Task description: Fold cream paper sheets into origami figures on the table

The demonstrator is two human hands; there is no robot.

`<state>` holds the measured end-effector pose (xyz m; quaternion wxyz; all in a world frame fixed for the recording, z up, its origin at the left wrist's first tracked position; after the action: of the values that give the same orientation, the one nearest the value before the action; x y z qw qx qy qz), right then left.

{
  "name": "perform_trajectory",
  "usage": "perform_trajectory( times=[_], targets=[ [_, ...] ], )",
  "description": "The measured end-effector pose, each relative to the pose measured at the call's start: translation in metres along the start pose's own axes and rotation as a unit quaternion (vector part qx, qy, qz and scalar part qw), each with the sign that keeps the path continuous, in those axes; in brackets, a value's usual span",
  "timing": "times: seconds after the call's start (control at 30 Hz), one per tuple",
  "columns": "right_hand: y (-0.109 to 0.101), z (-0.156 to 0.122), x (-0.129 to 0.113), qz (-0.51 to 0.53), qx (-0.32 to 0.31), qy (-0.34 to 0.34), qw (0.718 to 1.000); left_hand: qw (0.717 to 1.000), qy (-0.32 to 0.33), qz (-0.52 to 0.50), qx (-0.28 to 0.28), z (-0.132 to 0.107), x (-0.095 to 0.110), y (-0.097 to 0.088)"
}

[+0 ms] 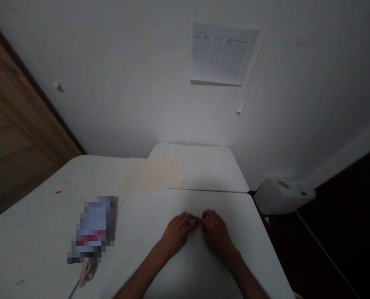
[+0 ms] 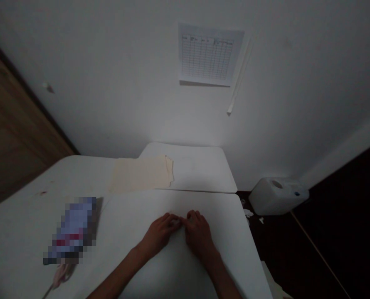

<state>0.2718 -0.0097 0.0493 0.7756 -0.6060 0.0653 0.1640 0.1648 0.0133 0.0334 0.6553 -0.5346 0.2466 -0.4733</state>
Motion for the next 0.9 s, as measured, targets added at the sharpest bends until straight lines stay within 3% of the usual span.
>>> perform_trajectory(
  times=[0.37, 0.47, 0.6, 0.73, 0.9],
  targets=[
    [0.001, -0.013, 0.022, 0.006, 0.020, 0.051, 0.998, 1.000, -0.004, 0.021, 0.017, -0.004, -0.004, 0.005],
    [0.001, -0.013, 0.023, 0.030, 0.031, 0.061, 0.997, 0.997, -0.033, 0.053, 0.050, -0.008, -0.005, -0.006],
    [-0.001, -0.013, 0.023, 0.051, 0.041, 0.064, 0.996, 0.986, -0.125, 0.057, 0.092, -0.025, -0.009, -0.033],
    [-0.002, -0.012, 0.023, 0.055, 0.044, 0.063, 0.996, 0.984, -0.165, 0.022, 0.070, -0.044, -0.008, -0.042],
    [-0.001, -0.011, 0.023, 0.066, 0.052, 0.067, 0.994, 0.984, -0.168, 0.040, 0.046, -0.056, -0.009, -0.033]
  ],
)
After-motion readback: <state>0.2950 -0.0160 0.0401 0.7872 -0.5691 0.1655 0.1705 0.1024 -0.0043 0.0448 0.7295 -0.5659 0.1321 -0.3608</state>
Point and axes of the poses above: each hand's wrist, its own z-axis towards the middle knuckle, its own y-axis out of the palm, x = y × z, the point moved 8 cm from there along z, towards the middle knuckle, and after that the axes turned 7 degrees about y, right-handed, at the moved point
